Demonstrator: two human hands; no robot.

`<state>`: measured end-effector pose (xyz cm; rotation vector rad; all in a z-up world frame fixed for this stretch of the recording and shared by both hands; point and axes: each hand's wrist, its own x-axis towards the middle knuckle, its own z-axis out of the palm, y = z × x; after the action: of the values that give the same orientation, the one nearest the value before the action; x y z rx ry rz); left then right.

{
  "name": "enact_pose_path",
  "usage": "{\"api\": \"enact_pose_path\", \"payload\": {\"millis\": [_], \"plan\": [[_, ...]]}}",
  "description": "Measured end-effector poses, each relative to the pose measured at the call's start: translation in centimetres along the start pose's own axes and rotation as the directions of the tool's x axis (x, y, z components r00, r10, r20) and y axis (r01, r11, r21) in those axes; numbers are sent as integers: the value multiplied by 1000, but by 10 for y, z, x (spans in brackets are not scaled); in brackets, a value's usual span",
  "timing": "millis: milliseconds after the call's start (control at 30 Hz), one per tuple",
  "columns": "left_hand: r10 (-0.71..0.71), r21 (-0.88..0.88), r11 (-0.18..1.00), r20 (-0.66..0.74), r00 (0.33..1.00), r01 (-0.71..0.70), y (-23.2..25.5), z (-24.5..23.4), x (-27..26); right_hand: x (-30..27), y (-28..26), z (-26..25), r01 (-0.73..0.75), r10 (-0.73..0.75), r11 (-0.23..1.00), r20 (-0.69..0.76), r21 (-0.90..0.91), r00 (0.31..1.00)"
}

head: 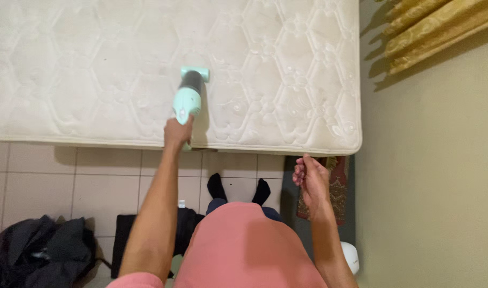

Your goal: The person vacuums the top surface of a mattress using a handheld vacuum cleaner, moving the tool along the edges and over the center of the bed.

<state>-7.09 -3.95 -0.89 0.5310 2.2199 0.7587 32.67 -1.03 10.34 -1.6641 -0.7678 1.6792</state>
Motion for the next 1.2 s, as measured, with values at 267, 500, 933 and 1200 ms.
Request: {"api": "enact_pose_path", "payload": {"millis": [267,500,933,1200], "plan": [[16,-165,986,4,1000,-15,-64,0,-105,-1,-4,16,-8,10,999,48,-53,999],[-121,-158,980,6,993,120,-82,-29,-185,1,-4,25,7,-2,994,44,-111,999],[-81,-127,988,61,995,88,-92,-41,-164,11,1,21,2,-1,999,22,-37,1000],[25,-142,990,64,998,-16,-66,-13,-89,4,2,28,-19,19,1000,-11,-7,1000]]}}
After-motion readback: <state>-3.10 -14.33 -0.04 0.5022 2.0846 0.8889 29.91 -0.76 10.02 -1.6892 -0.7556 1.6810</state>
